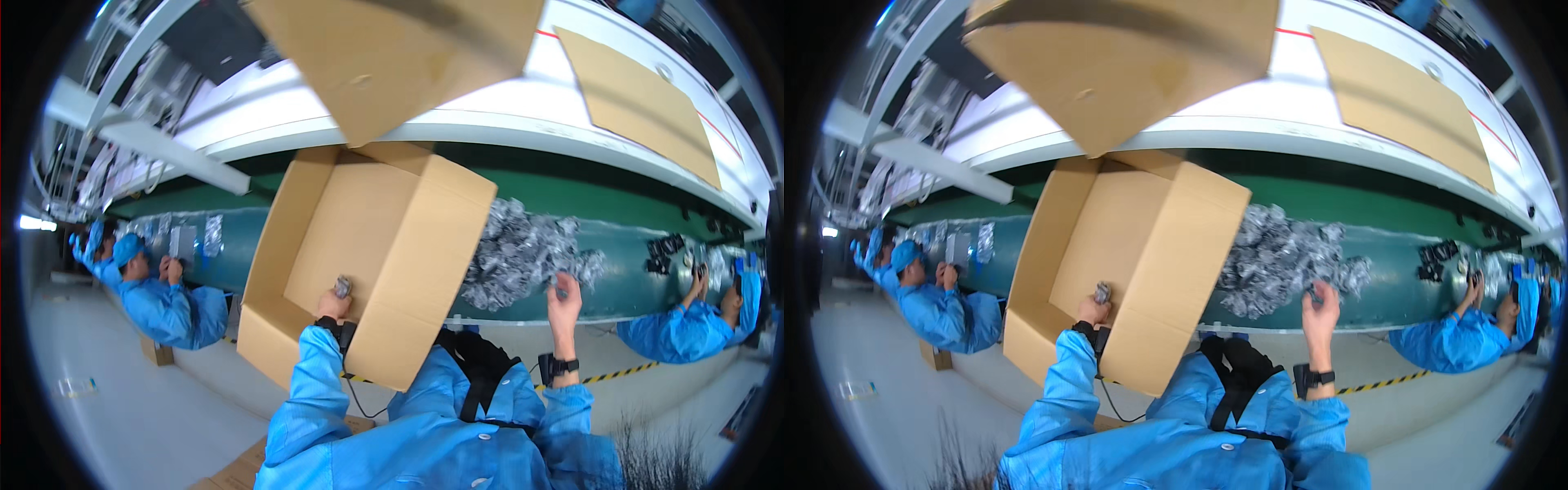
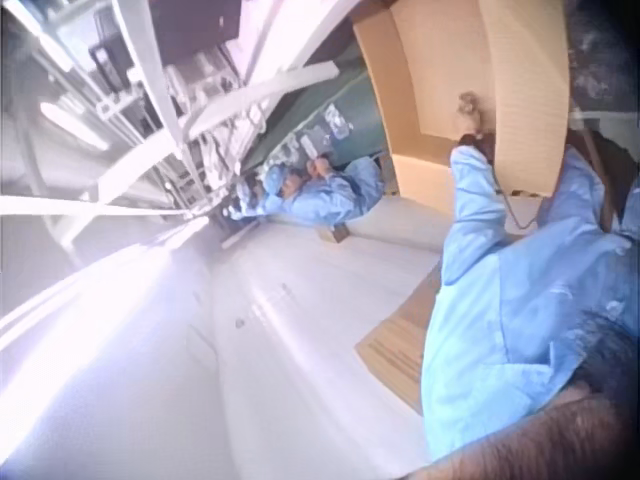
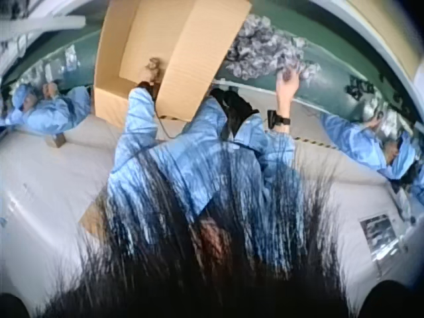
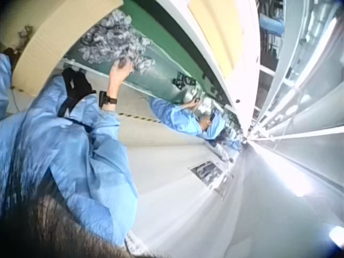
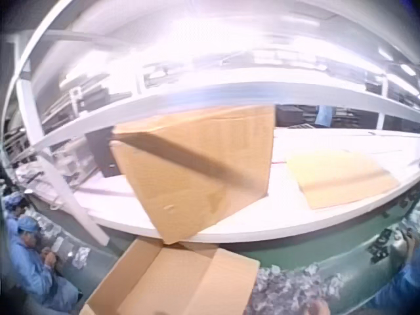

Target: Packing or sorting small electronic/plastic components into plastic bags and placing them into a cardboard box on an assembly line.

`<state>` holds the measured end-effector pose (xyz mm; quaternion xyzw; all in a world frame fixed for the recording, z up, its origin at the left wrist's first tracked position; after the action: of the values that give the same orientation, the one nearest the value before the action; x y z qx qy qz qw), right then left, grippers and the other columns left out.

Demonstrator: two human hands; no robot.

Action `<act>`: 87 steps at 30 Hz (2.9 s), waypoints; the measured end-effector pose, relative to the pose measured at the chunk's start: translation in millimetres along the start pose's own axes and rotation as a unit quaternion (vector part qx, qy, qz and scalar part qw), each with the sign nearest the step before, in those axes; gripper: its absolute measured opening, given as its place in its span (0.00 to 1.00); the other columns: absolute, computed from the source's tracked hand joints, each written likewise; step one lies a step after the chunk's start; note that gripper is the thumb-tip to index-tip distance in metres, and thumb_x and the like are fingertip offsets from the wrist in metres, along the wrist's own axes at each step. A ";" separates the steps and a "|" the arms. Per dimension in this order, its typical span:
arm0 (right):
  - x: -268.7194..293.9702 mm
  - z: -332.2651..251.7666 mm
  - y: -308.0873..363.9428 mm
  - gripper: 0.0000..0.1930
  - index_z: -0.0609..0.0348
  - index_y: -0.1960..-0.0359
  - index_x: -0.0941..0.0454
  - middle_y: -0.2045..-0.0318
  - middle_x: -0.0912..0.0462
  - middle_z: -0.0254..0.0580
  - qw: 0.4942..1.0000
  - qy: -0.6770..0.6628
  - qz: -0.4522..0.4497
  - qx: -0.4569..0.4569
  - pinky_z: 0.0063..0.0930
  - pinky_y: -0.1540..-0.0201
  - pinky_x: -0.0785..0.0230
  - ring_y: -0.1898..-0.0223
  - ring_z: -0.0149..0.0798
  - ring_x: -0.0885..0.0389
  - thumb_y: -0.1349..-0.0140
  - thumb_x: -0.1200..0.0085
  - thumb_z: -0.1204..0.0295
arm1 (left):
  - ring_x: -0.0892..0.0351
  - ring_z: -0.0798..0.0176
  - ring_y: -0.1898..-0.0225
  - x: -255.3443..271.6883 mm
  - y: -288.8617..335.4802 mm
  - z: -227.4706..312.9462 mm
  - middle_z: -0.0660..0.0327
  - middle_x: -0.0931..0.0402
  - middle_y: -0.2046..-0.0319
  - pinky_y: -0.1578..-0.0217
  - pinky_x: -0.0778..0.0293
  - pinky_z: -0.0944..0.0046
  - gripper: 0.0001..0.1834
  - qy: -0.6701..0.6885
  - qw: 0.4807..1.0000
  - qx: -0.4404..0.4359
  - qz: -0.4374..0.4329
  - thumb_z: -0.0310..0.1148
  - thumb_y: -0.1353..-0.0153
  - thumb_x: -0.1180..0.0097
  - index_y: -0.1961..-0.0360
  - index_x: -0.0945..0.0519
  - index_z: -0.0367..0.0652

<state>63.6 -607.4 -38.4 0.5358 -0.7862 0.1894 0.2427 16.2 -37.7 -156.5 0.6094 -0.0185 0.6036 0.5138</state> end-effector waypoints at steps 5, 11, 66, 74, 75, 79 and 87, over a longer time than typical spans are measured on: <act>-4.0 -66.4 37.2 0.11 0.60 0.60 0.20 0.59 0.21 0.43 0.994 -0.033 -0.071 0.079 0.30 0.60 0.24 0.57 0.40 0.20 0.46 0.44 0.82 | 0.21 0.66 0.76 89.5 101.6 67.2 0.60 0.22 0.76 0.74 0.24 0.65 0.07 0.228 0.967 -0.114 0.030 0.27 0.45 0.45 0.67 0.24 0.34; -62.2 -186.5 87.3 0.17 0.61 0.46 0.25 0.54 0.19 0.39 0.853 -0.380 -0.358 -0.017 0.24 0.55 0.26 0.55 0.32 0.20 0.37 0.41 0.76 | 0.30 0.69 0.80 77.6 257.9 154.7 0.61 0.29 0.77 0.82 0.36 0.69 0.16 0.551 0.702 -0.176 -0.416 0.21 0.49 0.50 0.57 0.27 0.38; 23.3 94.5 -380.9 0.09 0.66 0.63 0.16 0.72 0.15 0.36 0.887 -0.458 -0.048 0.028 0.20 0.68 0.32 0.72 0.25 0.23 0.39 0.38 0.71 | 0.16 0.53 0.55 -190.7 -31.4 636.1 0.52 0.17 0.57 0.52 0.24 0.57 0.23 -0.079 0.819 -0.548 0.152 0.43 0.43 0.36 0.48 0.21 0.43; 68.0 152.6 -353.8 0.03 0.60 0.66 0.23 0.65 0.16 0.36 0.895 -0.439 -0.079 0.001 0.25 0.65 0.30 0.69 0.30 0.21 0.36 0.50 0.77 | 0.22 0.69 0.53 -152.7 -64.2 625.7 0.58 0.16 0.57 0.51 0.27 0.69 0.11 0.114 0.837 -0.513 0.152 0.33 0.35 0.39 0.62 0.15 0.34; 57.0 167.5 -348.9 0.02 0.59 0.68 0.24 0.67 0.17 0.35 0.914 -0.385 -0.126 -0.027 0.27 0.68 0.30 0.70 0.30 0.21 0.37 0.49 0.76 | 0.22 0.69 0.53 -144.2 -62.7 624.7 0.58 0.17 0.56 0.50 0.28 0.69 0.11 0.169 0.819 -0.530 0.140 0.33 0.35 0.39 0.62 0.15 0.35; 10.9 189.4 -298.9 0.11 0.60 0.66 0.24 0.80 0.24 0.43 0.980 -0.003 -0.193 0.048 0.34 0.71 0.32 0.76 0.38 0.25 0.43 0.37 0.67 | 0.23 0.69 0.51 -119.5 -13.7 649.8 0.57 0.17 0.55 0.46 0.30 0.69 0.09 0.342 0.774 -0.531 0.041 0.33 0.35 0.39 0.64 0.16 0.37; -28.1 189.5 -288.0 0.10 0.64 0.64 0.23 0.74 0.19 0.56 0.985 0.024 -0.168 0.027 0.39 0.61 0.27 0.67 0.53 0.17 0.49 0.42 0.77 | 0.19 0.56 0.55 -76.5 -35.1 565.1 0.57 0.21 0.63 0.56 0.25 0.58 0.18 0.243 0.850 -0.387 0.263 0.39 0.40 0.39 0.54 0.26 0.41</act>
<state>307.5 -794.0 -197.4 0.6621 -0.6734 0.1794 0.2756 422.9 -433.4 -90.3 0.1674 -0.2848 0.7892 0.5178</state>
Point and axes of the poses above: each hand's wrist, its own y-axis away from the middle knuckle, its own x-axis out of the back of the hand, z = x × y, the point moved 4 cm from there along -y, towards the middle knuckle
